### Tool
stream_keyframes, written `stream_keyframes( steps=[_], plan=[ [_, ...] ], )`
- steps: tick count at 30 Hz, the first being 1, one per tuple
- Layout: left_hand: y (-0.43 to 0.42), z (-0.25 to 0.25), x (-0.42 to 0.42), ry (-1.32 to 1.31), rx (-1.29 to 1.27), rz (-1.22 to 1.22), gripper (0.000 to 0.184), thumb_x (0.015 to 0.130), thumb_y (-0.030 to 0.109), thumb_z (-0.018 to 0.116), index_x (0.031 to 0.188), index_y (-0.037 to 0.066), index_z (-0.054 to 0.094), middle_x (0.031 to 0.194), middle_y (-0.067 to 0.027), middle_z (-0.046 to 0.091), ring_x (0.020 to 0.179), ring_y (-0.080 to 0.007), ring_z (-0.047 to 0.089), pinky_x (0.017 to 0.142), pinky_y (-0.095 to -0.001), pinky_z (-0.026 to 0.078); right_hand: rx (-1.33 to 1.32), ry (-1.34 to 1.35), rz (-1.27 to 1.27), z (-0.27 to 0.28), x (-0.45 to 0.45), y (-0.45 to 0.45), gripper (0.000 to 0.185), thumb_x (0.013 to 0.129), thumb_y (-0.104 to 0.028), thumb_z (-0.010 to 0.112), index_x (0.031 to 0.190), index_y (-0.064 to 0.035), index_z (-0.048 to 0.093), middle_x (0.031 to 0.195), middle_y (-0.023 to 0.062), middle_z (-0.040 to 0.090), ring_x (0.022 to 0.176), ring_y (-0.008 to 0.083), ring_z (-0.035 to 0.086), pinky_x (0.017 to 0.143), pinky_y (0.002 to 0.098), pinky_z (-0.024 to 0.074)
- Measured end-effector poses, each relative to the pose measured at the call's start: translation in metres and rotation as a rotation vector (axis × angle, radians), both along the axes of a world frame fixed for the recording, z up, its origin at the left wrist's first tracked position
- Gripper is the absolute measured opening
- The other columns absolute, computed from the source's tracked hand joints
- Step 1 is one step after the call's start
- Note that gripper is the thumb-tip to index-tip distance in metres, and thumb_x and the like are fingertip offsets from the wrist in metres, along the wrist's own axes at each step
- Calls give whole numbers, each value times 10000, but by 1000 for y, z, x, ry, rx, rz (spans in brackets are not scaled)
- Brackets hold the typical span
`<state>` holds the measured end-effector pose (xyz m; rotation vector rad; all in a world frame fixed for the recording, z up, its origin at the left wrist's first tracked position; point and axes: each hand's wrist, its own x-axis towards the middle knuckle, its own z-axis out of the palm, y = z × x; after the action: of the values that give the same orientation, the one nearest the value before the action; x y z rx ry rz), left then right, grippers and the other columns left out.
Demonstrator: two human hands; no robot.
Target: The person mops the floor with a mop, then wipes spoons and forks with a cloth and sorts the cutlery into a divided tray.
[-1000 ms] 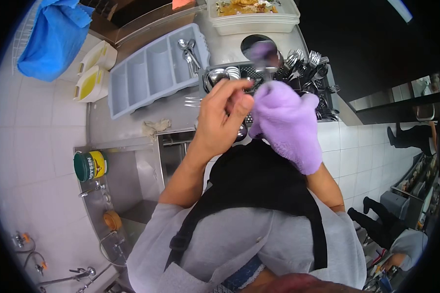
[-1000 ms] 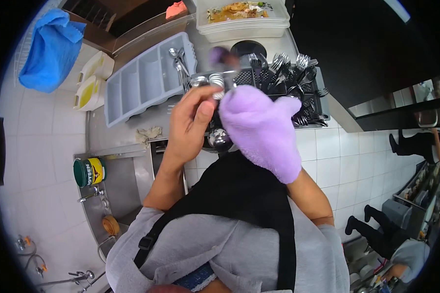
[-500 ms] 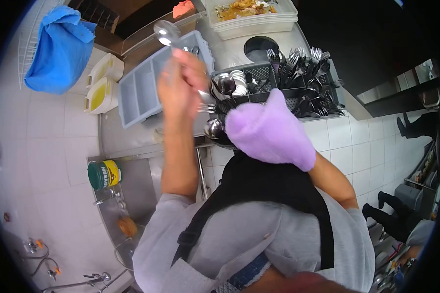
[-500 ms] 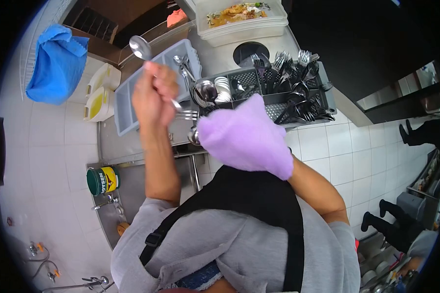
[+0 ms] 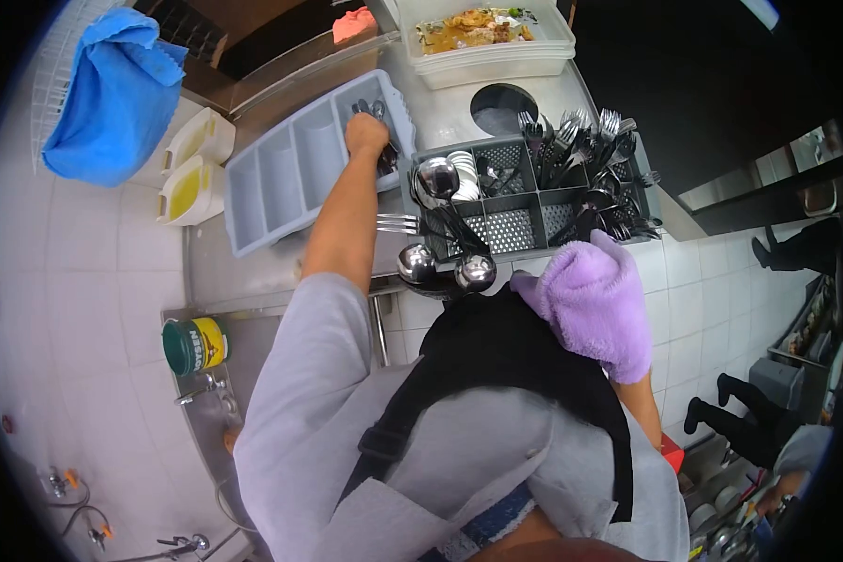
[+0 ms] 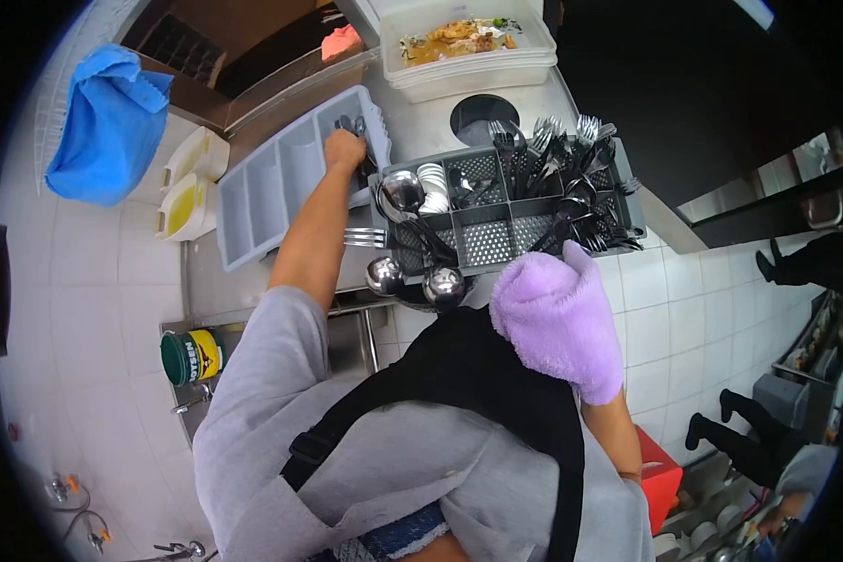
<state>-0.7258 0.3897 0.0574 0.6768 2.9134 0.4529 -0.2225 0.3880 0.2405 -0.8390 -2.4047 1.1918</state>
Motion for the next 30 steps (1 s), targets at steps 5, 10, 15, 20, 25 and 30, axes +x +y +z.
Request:
stream_keyframes(
  steps=[5, 10, 15, 20, 25, 30],
  plan=[
    [-2, 26, 15, -19, -117, -66, 334, 889, 140, 635, 1161, -27, 731, 1256, -269, 691, 1200, -402, 668, 1034, -446, 534, -270, -42, -95, 6, -1, -1, 385, 810, -211, 851, 1071, -14, 645, 990, 78, 700, 919, 161, 682, 832, 309, 554],
    [-17, 29, 16, 107, -171, -182, 310, 876, 143, 687, 1148, 6, 745, 1210, -264, 711, 1171, -405, 681, 1004, -453, 549, 34, -116, -59, 2, 6, 2, 577, 681, -117, 929, 1160, 4, 632, 1022, 61, 708, 954, 152, 682, 870, 300, 546],
    [-27, 36, 38, 50, -229, -245, 266, 882, 118, 651, 1086, -15, 758, 1151, -275, 724, 1100, -435, 701, 976, -470, 559, 42, 5, -111, -11, 4, 2, 452, 700, -131, 897, 1033, -31, 609, 934, 44, 668, 866, 180, 667, 820, 310, 535],
    [-29, 0, 27, 76, -146, -252, 275, 851, 167, 722, 1023, -44, 761, 1089, -299, 725, 1063, -442, 709, 974, -484, 553, 93, 159, -175, -28, 0, -2, 345, 720, -144, 865, 907, -66, 585, 847, 26, 628, 778, 208, 651, 770, 320, 523],
    [-45, 56, 50, 131, 21, -324, 323, 847, 225, 775, 1036, -36, 767, 1010, -279, 742, 961, -413, 736, 873, -465, 581, 378, 118, -34, 0, 11, 14, 383, 708, -157, 876, 888, -69, 549, 808, 12, 621, 717, 196, 655, 736, 299, 527],
    [-48, 176, 142, 45, 629, -492, 297, 890, 244, 787, 1072, 9, 778, 952, -190, 778, 842, -255, 754, 773, -367, 581, 650, -107, -163, 47, 34, 25, 405, 603, -220, 876, 849, -90, 582, 787, 34, 625, 711, 237, 661, 713, 316, 542]
  ],
)
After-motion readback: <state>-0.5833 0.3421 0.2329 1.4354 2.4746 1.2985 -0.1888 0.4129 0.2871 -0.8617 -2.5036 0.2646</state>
